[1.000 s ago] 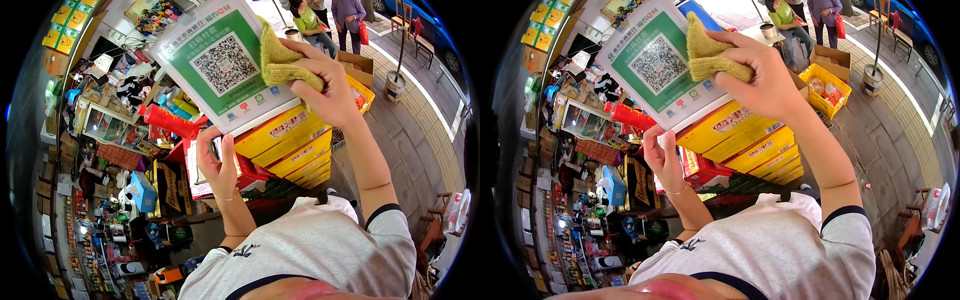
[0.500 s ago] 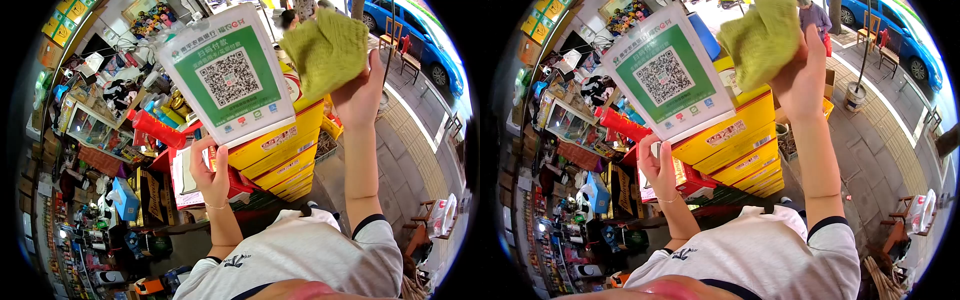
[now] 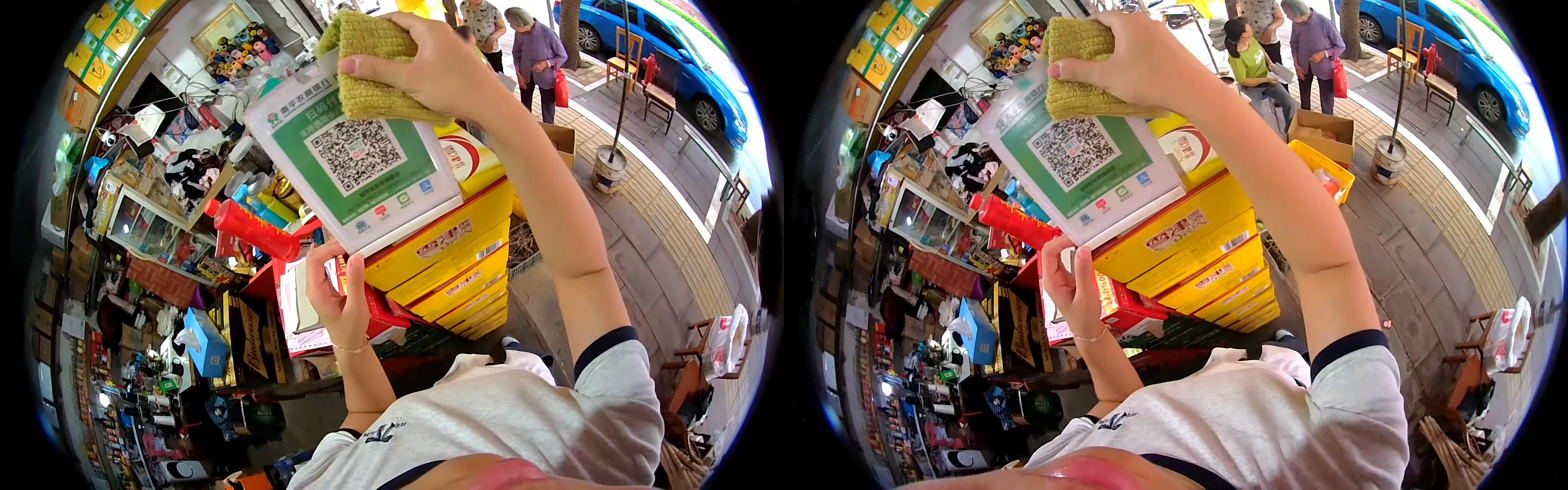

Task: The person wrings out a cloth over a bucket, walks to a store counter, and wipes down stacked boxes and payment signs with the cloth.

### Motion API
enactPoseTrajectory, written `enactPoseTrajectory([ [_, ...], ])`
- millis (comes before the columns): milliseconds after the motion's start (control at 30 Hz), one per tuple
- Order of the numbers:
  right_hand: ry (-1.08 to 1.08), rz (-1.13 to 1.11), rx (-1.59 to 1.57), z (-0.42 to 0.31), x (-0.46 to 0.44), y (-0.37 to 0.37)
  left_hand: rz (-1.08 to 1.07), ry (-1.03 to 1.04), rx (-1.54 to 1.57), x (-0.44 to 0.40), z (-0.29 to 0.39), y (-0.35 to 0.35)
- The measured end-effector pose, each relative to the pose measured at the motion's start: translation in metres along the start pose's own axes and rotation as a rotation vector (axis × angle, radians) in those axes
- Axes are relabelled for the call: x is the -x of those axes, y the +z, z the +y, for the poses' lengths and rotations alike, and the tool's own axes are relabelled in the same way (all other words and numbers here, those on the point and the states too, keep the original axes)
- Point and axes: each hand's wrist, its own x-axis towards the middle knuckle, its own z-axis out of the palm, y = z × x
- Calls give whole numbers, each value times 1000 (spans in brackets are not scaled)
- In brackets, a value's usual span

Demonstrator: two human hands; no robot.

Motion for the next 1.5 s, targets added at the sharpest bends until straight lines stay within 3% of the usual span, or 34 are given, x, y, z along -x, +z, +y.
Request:
enactPoseTrajectory([
  [100, 51, -45, -293, 11, 7, 6, -16, 16, -5, -2, 3, 0],
  [400, 131, -18, -182, 8, 64, 1, -3, 35, 5, -2, 1, 4],
  [633, -13, 110, -34, 9, 108, -9, -4, 43, -26, -2, -4, 2],
  [733, -208, 103, 137, 24, 100, -34, 5, 48, -9, -4, 1, 9],
  [800, 161, 429, -87, 29, 91, -52, 6, 38, 6, -5, 2, 10],
  [833, 160, 431, -88, 24, 88, -55, 5, 48, -17, -5, 1, 9],
  [900, -70, 453, -475, 11, 80, -52, 3, 59, -40, -4, 0, 8],
  [933, -98, 492, -509, 5, 77, -38, 25, 34, 4, -2, -1, 8],
  [967, -225, 487, -356, 3, 70, -23, 43, 11, 40, -3, -1, 5],
  [1000, -372, 382, 13, -3, 70, -20, 38, 16, 32, -2, -2, 7],
  [1067, -363, 205, -17, -6, 77, 18, 0, 31, -27, -4, 1, 2],
  [1200, -364, 154, 41, -6, 97, 32, -38, 147, -194, -8, 2, 1],
  [1333, -382, 92, 136, -9, 110, 27, 11, 101, -180, -7, 4, 10],
  [1400, -401, 124, 177, -20, 118, 40, 77, -71, 10, -2, 1, 9],
  [1500, -367, 228, 208, -39, 119, 59, 89, -54, 59, 1, -2, 11],
])
